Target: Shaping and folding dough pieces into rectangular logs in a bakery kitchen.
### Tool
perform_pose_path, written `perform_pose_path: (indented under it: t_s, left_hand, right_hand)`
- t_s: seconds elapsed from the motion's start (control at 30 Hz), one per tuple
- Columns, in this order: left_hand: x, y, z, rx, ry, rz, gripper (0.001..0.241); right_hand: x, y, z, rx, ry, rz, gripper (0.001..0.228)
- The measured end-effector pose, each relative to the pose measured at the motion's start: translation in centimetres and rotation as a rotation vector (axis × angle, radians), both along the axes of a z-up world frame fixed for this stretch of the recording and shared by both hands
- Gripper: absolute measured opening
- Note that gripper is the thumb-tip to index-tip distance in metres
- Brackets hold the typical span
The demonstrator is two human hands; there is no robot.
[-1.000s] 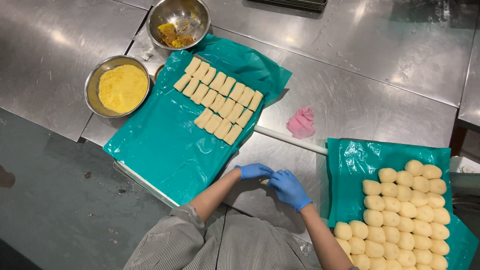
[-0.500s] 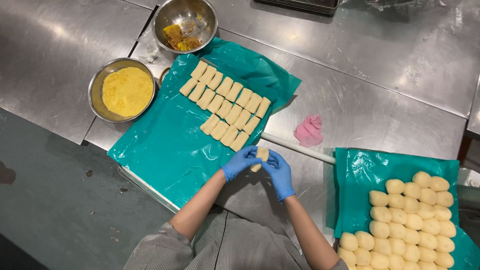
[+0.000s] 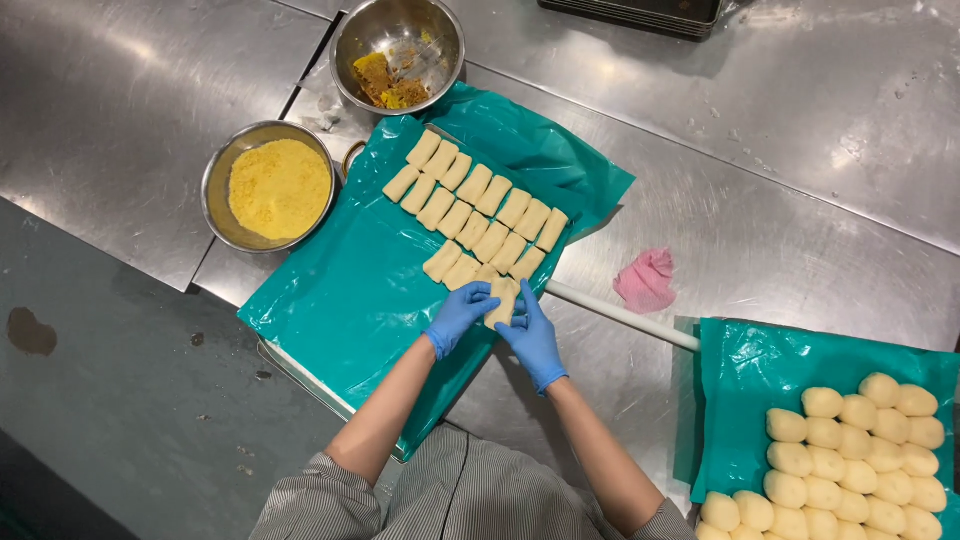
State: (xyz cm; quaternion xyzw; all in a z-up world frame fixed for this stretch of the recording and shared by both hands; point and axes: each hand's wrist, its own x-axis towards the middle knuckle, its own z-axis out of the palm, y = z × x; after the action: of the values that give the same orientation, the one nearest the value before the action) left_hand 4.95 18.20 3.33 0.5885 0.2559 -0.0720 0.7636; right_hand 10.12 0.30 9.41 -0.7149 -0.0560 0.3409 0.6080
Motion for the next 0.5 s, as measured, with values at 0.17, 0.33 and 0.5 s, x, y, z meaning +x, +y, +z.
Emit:
perform_pose_path:
  t_s: [0.17, 0.33, 0.5]
  left_hand:
    - [0.4, 0.5, -1.1, -0.017, 0.041, 0.01, 0.041]
    - [1.3, 3.5, -1.4, 0.068, 0.041, 0.047, 0.037]
    - [2.9, 15.2, -4.3, 0.355, 0.03, 0.149, 0.032]
  right_hand:
    - [-0.3, 0.3, -1.3, -0.085, -0.081, 0.14, 0.096]
    - [-0.2, -0.2, 0.8, -0.018, 0.004, 0.181, 0.1]
    - [-0.6, -4.1, -5.7, 0.021, -0.003, 0.06, 0.095]
